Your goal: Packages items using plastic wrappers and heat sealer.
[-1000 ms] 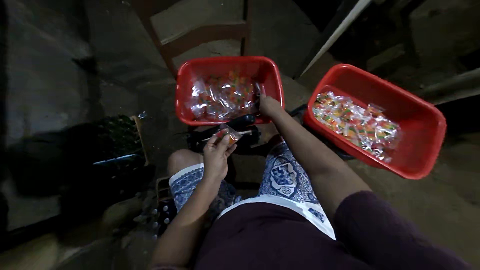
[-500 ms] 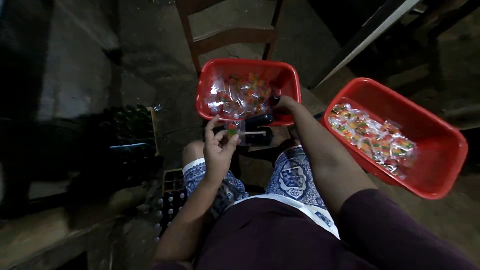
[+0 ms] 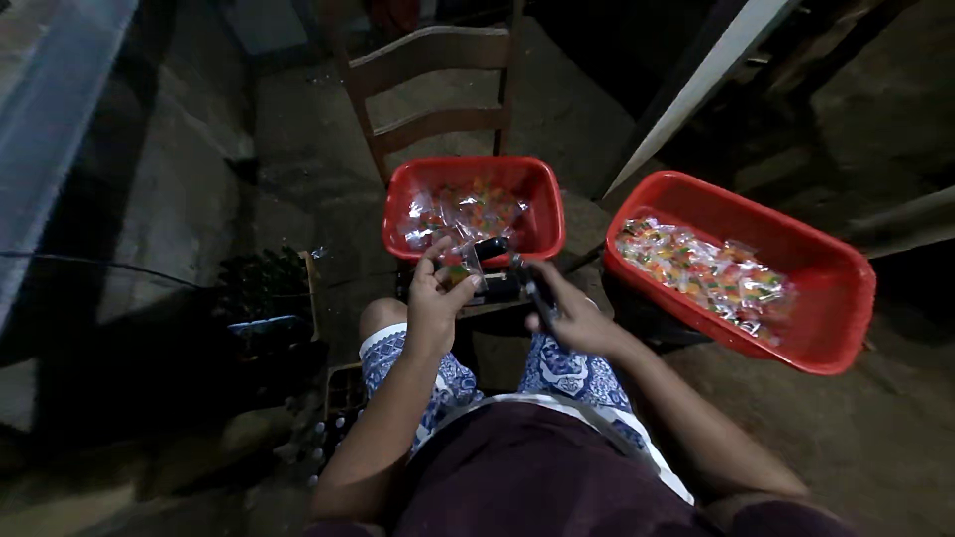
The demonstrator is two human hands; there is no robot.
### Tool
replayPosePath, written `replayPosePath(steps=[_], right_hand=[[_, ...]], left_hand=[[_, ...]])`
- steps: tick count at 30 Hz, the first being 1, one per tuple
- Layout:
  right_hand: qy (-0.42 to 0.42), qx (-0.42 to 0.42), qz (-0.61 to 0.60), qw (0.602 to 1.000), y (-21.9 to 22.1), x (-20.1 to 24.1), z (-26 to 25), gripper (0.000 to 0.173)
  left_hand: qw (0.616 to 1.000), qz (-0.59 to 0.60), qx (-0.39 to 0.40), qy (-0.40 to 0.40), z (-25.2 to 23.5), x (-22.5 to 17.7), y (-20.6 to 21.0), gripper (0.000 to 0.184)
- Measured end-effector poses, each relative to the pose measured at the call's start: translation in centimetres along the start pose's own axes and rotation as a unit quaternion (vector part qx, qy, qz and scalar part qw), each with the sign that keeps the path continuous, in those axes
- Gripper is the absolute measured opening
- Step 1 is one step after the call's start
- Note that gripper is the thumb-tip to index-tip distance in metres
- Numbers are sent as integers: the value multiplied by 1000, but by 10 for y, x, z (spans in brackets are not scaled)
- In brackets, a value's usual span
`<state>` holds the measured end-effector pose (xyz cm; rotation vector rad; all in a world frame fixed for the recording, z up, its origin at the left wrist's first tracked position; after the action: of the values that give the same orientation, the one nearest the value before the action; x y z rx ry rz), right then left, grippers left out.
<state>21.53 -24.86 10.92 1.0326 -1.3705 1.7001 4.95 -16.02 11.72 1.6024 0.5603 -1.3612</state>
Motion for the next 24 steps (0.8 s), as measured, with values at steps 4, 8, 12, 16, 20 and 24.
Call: replayPosePath(steps=[4, 8, 12, 16, 20, 24], right_hand=[[-60, 21, 27, 998, 30, 8, 28, 105], [-59, 13, 29, 998, 36, 8, 38, 106], [-69, 4, 24, 997, 38, 12, 40, 103], [-67, 2, 33, 997, 39, 12, 38, 100], [-68, -9, 60, 996, 37, 15, 37, 93], [-52, 2, 71, 996, 35, 15, 34, 88]], left_hand=[[1000, -5, 14, 21, 9, -8, 11, 68], [999, 5, 34, 35, 17, -9, 20, 68], [998, -3, 36, 43, 19, -10, 23, 68], [998, -11, 32, 49, 18, -10, 19, 69], [999, -20, 18, 35, 17, -10, 17, 70], [999, -18, 15, 22, 14, -8, 15, 69]])
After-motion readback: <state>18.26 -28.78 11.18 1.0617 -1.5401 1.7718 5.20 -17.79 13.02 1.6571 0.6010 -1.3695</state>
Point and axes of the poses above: each hand's wrist, its own z-axis away from the middle knuckle, its own y-axis out of the palm, x = y × z, the point moved 8 cm from there along -z, towards the middle knuckle, and after that the axes turned 10 degrees about x, right-handed, at the moved point
